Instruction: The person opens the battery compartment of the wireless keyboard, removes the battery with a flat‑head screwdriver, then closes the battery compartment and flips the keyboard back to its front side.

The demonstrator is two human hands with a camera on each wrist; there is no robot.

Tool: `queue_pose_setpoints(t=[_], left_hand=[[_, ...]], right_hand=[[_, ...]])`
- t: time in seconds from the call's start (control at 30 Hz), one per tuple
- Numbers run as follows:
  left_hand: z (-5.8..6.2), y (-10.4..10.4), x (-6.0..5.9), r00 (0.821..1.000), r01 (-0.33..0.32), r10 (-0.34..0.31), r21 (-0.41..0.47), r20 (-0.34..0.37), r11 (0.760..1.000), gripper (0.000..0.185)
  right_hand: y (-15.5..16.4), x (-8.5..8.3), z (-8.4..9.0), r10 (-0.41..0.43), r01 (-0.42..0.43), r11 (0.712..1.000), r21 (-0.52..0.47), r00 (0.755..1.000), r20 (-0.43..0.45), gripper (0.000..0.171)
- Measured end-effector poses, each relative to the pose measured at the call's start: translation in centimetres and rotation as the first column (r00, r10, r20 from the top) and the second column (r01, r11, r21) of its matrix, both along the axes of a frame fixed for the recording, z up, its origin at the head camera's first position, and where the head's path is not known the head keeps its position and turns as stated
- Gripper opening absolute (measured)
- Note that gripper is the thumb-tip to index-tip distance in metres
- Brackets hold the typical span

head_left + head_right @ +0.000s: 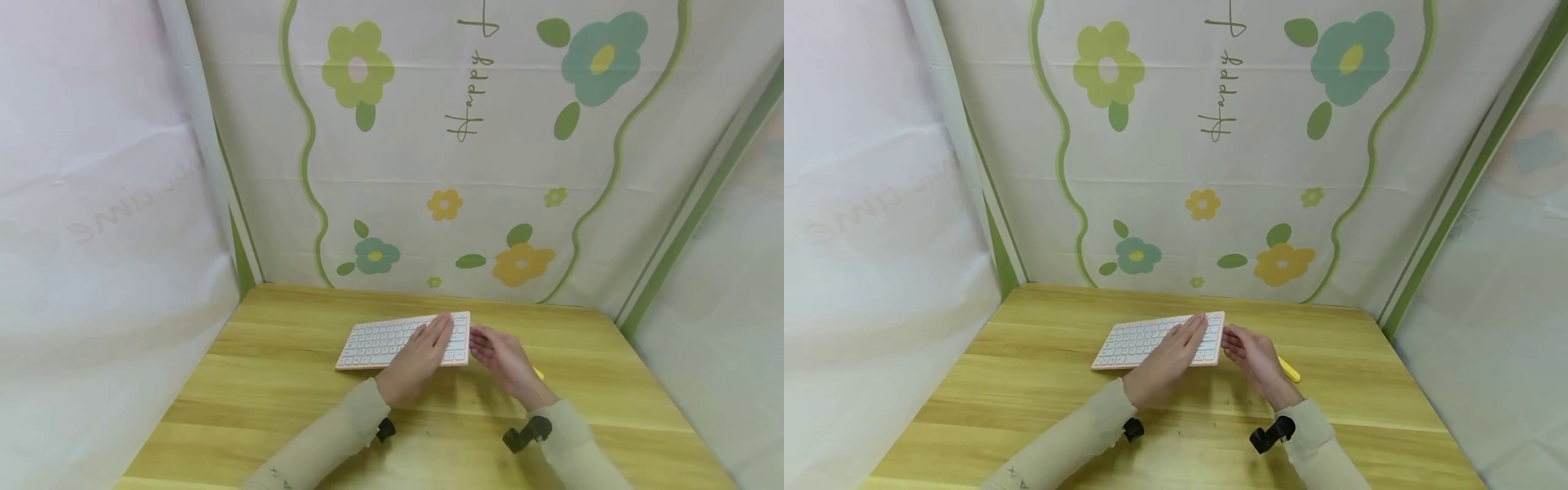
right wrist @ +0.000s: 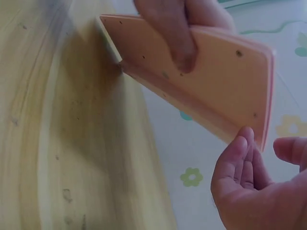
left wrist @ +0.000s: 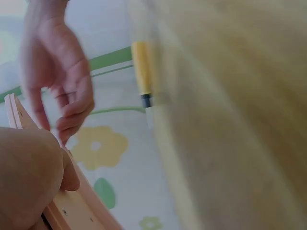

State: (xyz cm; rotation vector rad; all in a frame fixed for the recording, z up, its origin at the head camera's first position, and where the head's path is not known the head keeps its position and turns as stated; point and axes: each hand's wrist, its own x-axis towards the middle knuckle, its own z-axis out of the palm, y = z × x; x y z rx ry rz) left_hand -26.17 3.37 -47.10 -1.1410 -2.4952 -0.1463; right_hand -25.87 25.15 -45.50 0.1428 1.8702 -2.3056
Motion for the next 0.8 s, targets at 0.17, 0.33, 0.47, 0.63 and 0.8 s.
queue_pose_setpoints(t=[0.17,0.33,0.47,0.63,0.8], left_hand=[[3.2,-1.2,-0.7,0.987,0.088,-0.115,0.221,0.11,0.971,0.082],[6.4,-2.8,-1.9,0.945,0.134,-0.269,0.532,0.185,0.836,0.084],[8.2,-4.6,-2.6,0.869,0.051,-0.407,0.767,0.281,0.64,0.088],[7.9,-7.2,-2.8,0.752,-0.281,-0.472,0.871,0.461,0.403,0.052],[6.0,-8.9,-2.8,0.714,-0.475,-0.542,0.876,0.443,0.091,0.037]], right_hand=[[0.1,-0.1,0.3,0.06,-0.057,0.996,0.066,0.997,-0.043,0.048],[-0.4,-0.5,-0.4,0.095,-0.086,0.987,0.138,0.993,-0.064,0.052],[-0.9,-0.8,-1.4,0.148,-0.127,0.965,0.23,0.986,-0.078,0.051],[-2.1,-1.0,-2.5,0.218,-0.187,0.939,0.29,0.973,-0.078,0.051],[-3.6,-1.2,-3.9,0.246,-0.23,0.936,0.266,0.969,-0.03,0.056]])
